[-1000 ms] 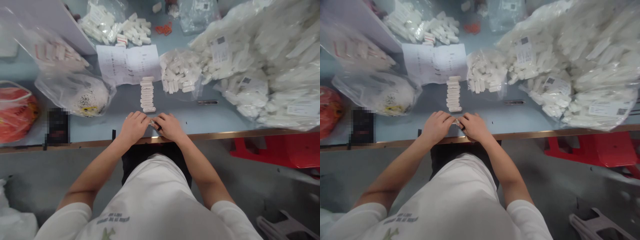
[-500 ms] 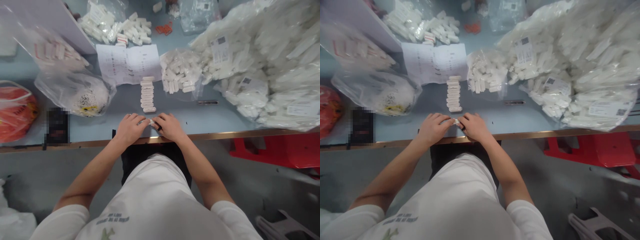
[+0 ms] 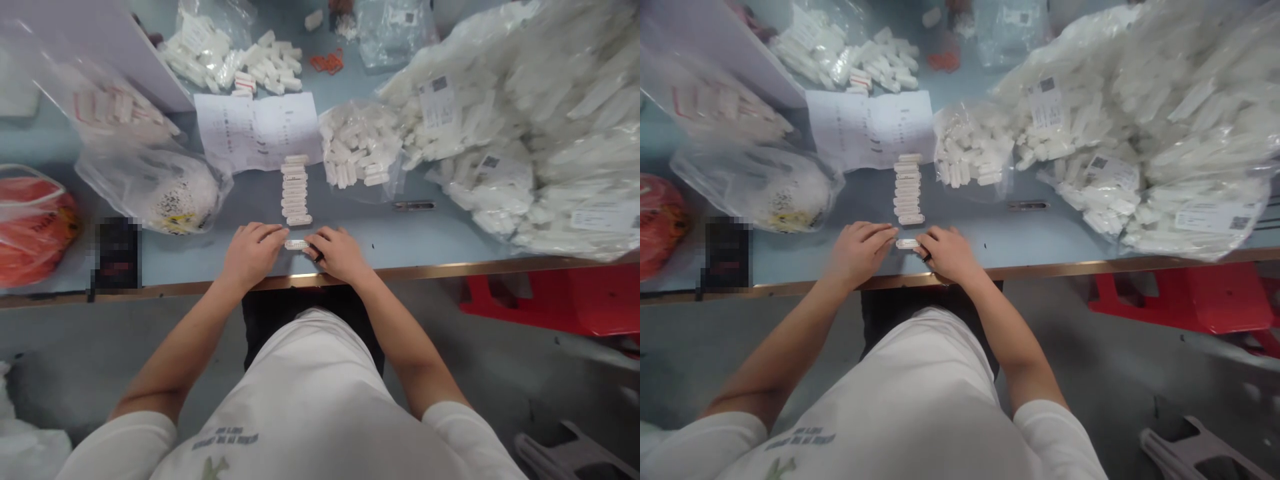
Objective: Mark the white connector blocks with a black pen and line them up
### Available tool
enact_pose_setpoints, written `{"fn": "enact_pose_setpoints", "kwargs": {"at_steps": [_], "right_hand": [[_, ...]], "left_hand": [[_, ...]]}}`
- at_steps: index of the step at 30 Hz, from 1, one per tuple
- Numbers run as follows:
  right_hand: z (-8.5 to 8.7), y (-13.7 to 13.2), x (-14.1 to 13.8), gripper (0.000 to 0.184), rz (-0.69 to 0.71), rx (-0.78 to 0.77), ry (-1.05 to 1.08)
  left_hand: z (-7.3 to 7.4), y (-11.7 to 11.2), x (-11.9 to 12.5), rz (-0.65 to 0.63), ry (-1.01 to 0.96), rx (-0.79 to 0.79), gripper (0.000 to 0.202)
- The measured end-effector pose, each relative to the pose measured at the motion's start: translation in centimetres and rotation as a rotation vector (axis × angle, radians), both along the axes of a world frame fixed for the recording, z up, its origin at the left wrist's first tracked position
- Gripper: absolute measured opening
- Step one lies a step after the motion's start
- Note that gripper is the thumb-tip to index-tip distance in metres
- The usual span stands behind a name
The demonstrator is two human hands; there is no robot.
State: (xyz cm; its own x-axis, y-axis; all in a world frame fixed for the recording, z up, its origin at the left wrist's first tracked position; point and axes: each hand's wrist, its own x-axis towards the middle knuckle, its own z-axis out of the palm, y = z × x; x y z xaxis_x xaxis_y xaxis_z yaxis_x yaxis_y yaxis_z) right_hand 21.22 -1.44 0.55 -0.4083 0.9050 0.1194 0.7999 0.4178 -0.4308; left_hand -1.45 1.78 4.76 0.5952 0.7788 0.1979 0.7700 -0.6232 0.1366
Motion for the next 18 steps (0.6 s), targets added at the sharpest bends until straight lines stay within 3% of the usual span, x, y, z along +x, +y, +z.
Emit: {"fn": "enact_pose_setpoints", "kwargs": {"at_steps": [3, 13, 16, 18], "right_hand": [[0.0, 0.0, 0.0, 0.039, -0.001, 0.004, 0.004], [-0.3, 0.0, 0.0, 0.039, 0.002, 0.024, 0.007], [-0.1, 0.1, 0.0, 0.039, 0.008, 0.017, -0.003], [0.1, 0.1, 0.0, 0.04, 0.008, 0.009, -0.01]], "left_hand": [[0.1, 0.0, -0.3, -0.011, 0.006, 0.02, 0.022], [1.1, -0.8, 0.6, -0.277, 0.224, 0.203, 0.027], [1.1, -0.9, 0.8, -0.317, 0.249, 0.178, 0.028], [0.7, -0.7, 0.6, -0.27, 0.209, 0.115, 0.028]]}}
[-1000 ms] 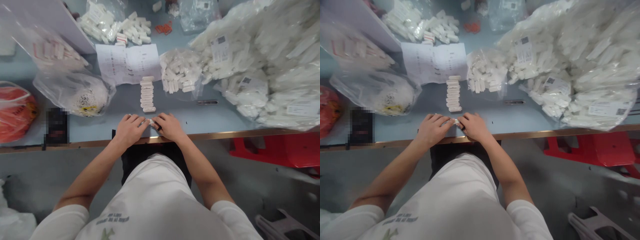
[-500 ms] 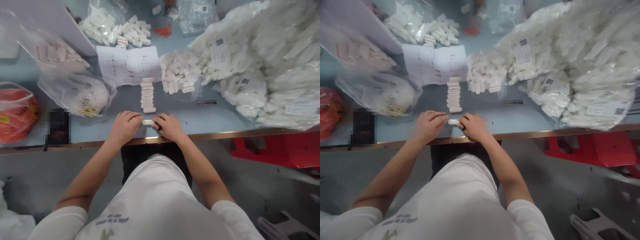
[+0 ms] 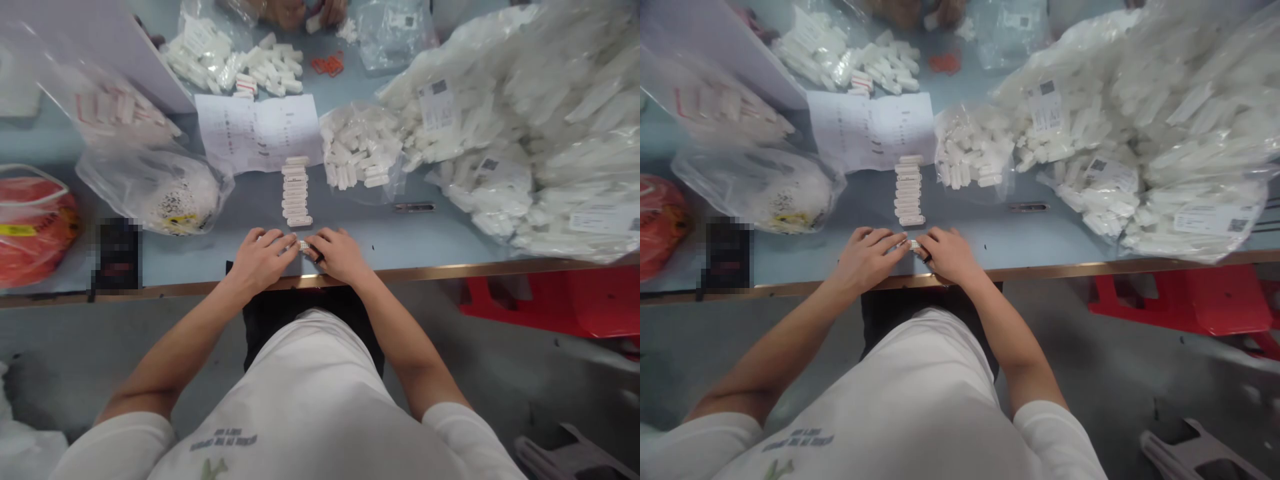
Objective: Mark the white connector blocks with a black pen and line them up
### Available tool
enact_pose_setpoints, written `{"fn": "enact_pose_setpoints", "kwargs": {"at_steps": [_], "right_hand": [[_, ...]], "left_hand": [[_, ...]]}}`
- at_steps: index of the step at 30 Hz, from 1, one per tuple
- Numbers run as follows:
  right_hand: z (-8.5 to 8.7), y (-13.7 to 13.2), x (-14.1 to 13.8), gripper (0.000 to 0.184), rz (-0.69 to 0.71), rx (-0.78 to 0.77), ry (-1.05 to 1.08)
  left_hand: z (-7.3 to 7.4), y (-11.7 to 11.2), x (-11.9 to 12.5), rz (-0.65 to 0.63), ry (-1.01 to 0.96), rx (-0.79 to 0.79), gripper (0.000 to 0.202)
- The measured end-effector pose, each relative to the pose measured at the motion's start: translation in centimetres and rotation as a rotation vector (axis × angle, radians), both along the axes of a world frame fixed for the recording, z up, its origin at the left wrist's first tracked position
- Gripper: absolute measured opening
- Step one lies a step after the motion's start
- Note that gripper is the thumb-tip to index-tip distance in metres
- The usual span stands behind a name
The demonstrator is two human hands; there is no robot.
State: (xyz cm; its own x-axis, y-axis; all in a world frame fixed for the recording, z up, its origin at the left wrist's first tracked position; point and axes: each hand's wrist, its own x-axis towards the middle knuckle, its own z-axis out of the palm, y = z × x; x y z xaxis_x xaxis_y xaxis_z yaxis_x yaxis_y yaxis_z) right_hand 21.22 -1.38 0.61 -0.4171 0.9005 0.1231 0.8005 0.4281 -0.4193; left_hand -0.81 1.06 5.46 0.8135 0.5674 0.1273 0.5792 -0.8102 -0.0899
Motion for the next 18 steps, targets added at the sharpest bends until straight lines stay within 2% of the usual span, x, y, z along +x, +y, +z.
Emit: {"fn": "enact_pose_setpoints", "kwargs": {"at_steps": [3, 6, 8, 12, 18], "right_hand": [[0.0, 0.0, 0.0, 0.039, -0.01, -0.003, 0.0], [-0.1, -0.1, 0.0, 0.037, -0.015, 0.007, 0.013], [-0.2, -0.1, 0.0, 0.036, -0.008, 0.004, 0.015], [-0.2, -0.1, 0.0, 0.037, -0.012, -0.004, 0.019], [-0.1, -0.1, -0.1, 0.038, -0.018, -0.006, 0.027]], "left_hand": [[-0.7, 0.8, -1.0, 0.205, -0.128, -0.089, 0.027], [-0.9, 2.0, -2.6, 0.423, -0.233, -0.076, 0.029], [-0.8, 2.6, -3.7, 0.491, -0.216, -0.077, 0.029], [-0.3, 3.3, -4.7, 0.511, -0.088, -0.078, 0.027], [-0.6, 3.6, -4.1, 0.449, 0.037, -0.076, 0.021]]}}
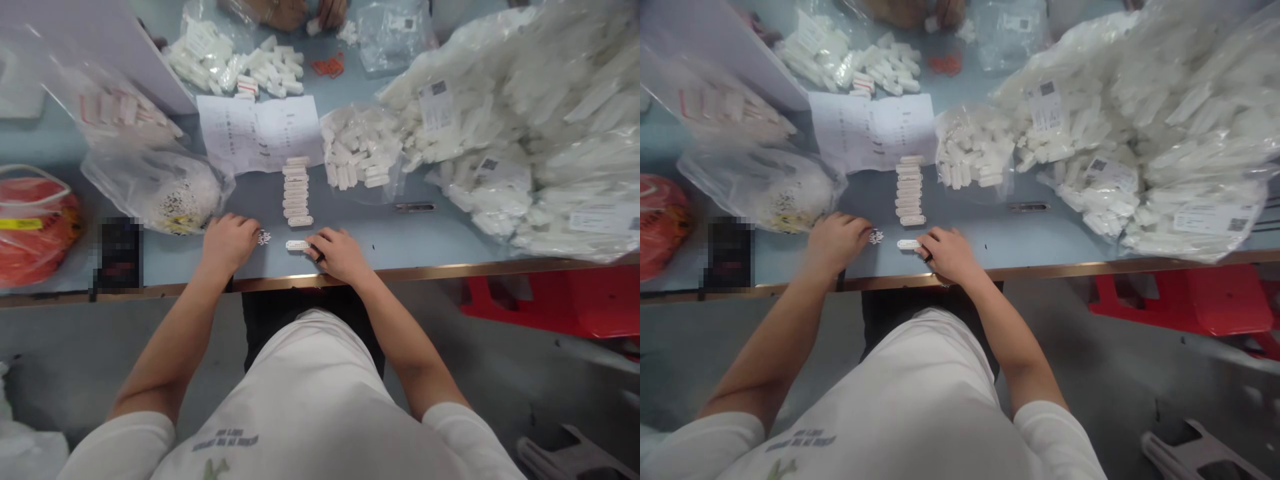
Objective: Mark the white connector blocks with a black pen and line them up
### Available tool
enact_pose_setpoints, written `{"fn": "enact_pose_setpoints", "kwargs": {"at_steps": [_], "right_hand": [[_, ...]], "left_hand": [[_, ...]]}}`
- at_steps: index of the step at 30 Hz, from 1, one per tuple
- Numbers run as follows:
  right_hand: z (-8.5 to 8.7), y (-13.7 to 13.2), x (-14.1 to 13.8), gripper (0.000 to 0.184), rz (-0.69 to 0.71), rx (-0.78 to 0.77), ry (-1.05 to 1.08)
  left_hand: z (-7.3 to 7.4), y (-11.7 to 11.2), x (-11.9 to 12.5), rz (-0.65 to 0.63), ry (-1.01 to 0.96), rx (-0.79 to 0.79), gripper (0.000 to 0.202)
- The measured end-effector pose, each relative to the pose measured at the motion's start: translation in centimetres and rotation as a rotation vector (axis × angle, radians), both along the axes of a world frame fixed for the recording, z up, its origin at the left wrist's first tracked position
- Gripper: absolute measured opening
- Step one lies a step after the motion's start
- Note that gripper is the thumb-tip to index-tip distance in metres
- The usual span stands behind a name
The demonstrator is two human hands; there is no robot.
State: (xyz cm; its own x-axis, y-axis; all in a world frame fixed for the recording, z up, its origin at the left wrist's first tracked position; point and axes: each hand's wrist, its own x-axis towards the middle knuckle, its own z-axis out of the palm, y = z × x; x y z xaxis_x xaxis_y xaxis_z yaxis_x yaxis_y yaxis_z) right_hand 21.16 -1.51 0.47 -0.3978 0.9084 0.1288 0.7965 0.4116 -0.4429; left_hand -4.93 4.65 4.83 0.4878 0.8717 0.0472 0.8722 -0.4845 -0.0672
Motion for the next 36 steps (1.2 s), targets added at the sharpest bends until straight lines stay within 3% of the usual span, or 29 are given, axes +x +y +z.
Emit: {"fn": "enact_pose_setpoints", "kwargs": {"at_steps": [7, 12, 18, 23, 30, 36], "right_hand": [[0.1, 0.0, 0.1, 0.037, 0.007, -0.012, -0.008], [0.3, 0.0, 0.1, 0.036, 0.012, -0.02, -0.007], [0.4, 0.1, 0.0, 0.037, 0.003, -0.017, -0.013], [0.2, 0.0, 0.0, 0.04, 0.001, -0.005, -0.008], [-0.2, 0.1, 0.1, 0.04, 0.003, 0.009, -0.015], [0.1, 0.1, 0.1, 0.038, 0.005, -0.006, -0.014]], "left_hand": [[-0.2, 0.9, 0.7, -0.059, 0.026, -0.038, 0.021], [-0.4, 1.0, 1.2, 0.005, -0.07, -0.032, 0.008], [0.7, -0.6, 3.1, 0.075, -0.344, -0.155, 0.006], [1.3, -2.1, 4.8, 0.033, -0.379, -0.289, 0.019], [0.4, -2.8, 5.8, -0.024, -0.265, -0.341, 0.026], [-0.9, -3.0, 5.8, -0.155, -0.347, -0.186, 0.028]]}}
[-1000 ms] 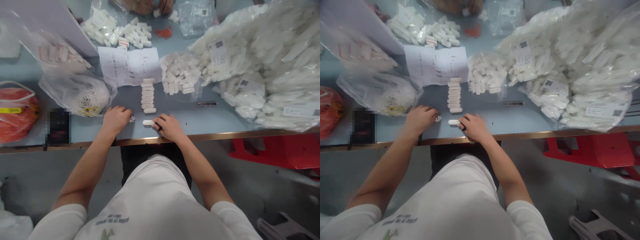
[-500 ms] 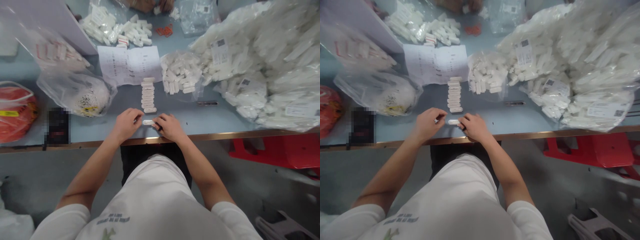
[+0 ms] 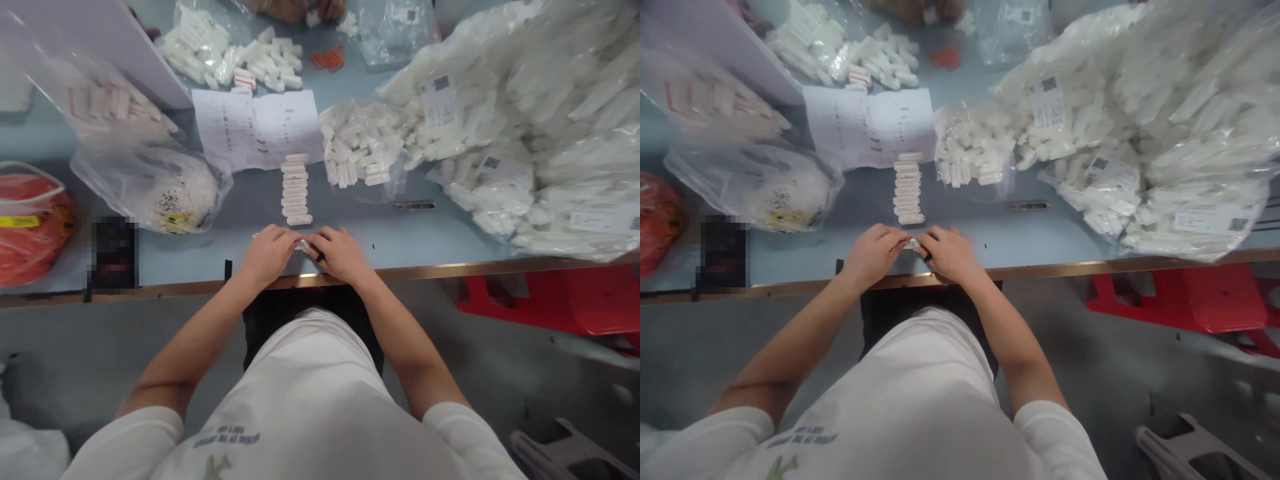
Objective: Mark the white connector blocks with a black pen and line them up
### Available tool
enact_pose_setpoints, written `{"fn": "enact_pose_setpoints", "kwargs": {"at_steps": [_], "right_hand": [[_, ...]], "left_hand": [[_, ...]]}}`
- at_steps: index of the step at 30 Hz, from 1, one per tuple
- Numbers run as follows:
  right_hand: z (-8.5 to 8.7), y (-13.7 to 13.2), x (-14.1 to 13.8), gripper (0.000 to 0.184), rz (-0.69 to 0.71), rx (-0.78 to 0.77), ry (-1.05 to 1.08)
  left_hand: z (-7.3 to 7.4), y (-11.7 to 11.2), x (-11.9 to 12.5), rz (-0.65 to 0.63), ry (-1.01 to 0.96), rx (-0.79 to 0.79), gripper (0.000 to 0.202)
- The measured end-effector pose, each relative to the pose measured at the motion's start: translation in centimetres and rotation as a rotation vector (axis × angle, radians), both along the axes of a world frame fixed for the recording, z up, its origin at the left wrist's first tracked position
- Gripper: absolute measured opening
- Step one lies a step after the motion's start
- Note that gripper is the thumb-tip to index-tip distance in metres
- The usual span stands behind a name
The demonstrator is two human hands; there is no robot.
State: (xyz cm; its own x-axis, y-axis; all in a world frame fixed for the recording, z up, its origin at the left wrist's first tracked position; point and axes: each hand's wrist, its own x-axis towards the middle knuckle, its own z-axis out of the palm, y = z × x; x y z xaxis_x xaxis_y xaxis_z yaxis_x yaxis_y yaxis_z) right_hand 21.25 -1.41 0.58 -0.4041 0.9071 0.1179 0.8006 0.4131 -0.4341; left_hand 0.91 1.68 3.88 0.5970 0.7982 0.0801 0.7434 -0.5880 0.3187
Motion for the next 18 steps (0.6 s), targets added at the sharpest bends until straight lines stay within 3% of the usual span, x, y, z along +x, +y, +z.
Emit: {"fn": "enact_pose_setpoints", "kwargs": {"at_steps": [5, 11, 18], "right_hand": [[0.3, 0.0, 0.0, 0.039, 0.009, -0.019, -0.005], [0.0, 0.0, 0.1, 0.039, 0.008, 0.013, 0.007], [0.2, 0.1, 0.1, 0.035, 0.019, 0.002, -0.003]], "left_hand": [[-0.6, 0.2, 0.0, -0.063, 0.053, 0.092, 0.025], [0.3, -0.2, 0.7, -0.078, 0.176, 0.159, 0.024], [0.3, -0.6, 0.7, -0.083, 0.132, 0.147, 0.026]]}}
